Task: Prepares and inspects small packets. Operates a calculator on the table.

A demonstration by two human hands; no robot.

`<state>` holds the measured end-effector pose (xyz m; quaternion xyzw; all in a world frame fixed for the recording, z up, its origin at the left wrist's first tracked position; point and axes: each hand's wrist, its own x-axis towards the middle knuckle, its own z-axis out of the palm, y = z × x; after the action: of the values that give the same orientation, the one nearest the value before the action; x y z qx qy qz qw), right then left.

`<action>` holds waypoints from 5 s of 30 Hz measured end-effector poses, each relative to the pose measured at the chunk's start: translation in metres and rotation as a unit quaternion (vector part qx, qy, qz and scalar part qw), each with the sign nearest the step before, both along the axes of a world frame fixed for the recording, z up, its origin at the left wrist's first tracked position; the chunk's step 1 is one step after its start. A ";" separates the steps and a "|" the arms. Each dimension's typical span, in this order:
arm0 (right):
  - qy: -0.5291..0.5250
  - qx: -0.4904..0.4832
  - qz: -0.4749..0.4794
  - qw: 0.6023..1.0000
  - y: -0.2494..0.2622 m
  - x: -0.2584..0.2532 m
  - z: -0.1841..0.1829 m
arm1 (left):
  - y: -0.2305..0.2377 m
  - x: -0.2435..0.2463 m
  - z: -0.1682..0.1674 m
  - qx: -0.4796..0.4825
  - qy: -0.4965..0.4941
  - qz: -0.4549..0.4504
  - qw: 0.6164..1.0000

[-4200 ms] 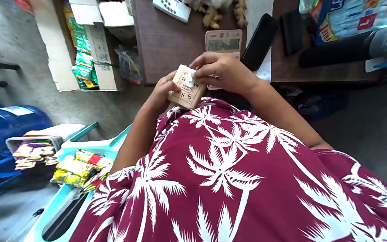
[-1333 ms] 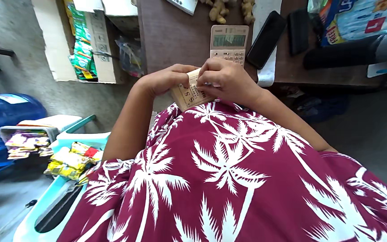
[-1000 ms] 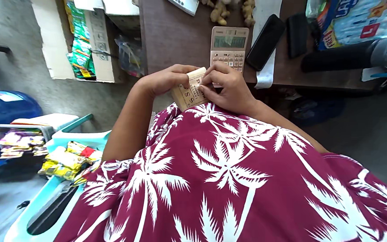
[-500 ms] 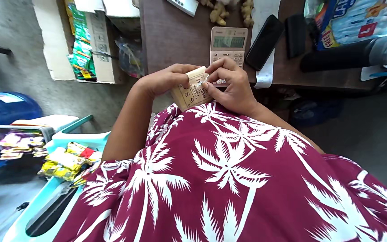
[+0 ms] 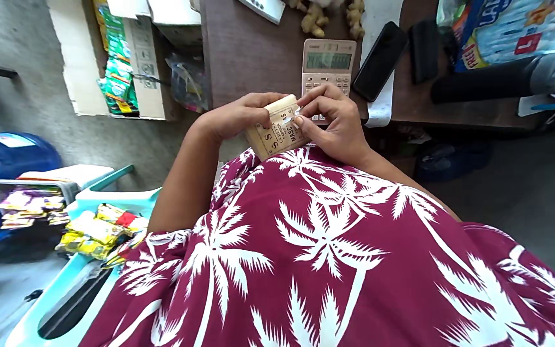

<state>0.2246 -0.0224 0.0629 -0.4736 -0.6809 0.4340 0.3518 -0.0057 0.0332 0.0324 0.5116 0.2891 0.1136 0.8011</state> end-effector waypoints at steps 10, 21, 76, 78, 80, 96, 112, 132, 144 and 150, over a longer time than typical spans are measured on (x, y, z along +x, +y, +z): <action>0.038 -0.093 -0.032 0.994 0.003 0.000 -0.001 | 0.002 -0.003 -0.003 -0.004 -0.003 0.006 1.000; 0.062 -0.142 -0.052 0.987 0.010 0.002 -0.005 | 0.004 -0.005 -0.007 -0.002 -0.018 0.013 1.000; 0.235 -0.333 -0.087 0.909 0.009 -0.008 -0.015 | -0.028 -0.002 -0.014 -0.017 -0.048 0.441 0.896; 0.229 -0.332 -0.084 0.911 0.009 -0.008 -0.016 | -0.027 -0.003 -0.014 -0.018 -0.046 0.439 0.897; 0.232 -0.333 -0.080 0.911 0.009 -0.008 -0.017 | -0.026 -0.003 -0.014 -0.020 -0.043 0.439 0.897; 0.250 -0.359 -0.064 0.897 0.011 -0.009 -0.016 | -0.025 -0.006 -0.014 -0.026 -0.045 0.445 0.894; 0.257 -0.368 -0.062 0.891 0.011 -0.007 -0.016 | -0.024 -0.005 -0.014 -0.033 -0.036 0.440 0.896; 0.281 -0.507 -0.019 0.814 0.017 -0.001 -0.023 | -0.022 0.002 0.015 0.017 0.058 0.447 0.892; 0.309 -0.470 0.001 0.827 0.016 0.002 -0.023 | -0.023 -0.006 -0.001 -0.004 0.103 0.443 0.891; 0.255 -0.462 -0.019 0.849 0.015 -0.002 -0.021 | -0.025 -0.005 -0.010 -0.041 0.115 0.434 0.892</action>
<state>0.2224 -0.0071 0.0423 -0.4672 -0.2792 0.7970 0.2620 -0.0109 0.0083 0.0226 0.3115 0.5772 0.3787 0.6530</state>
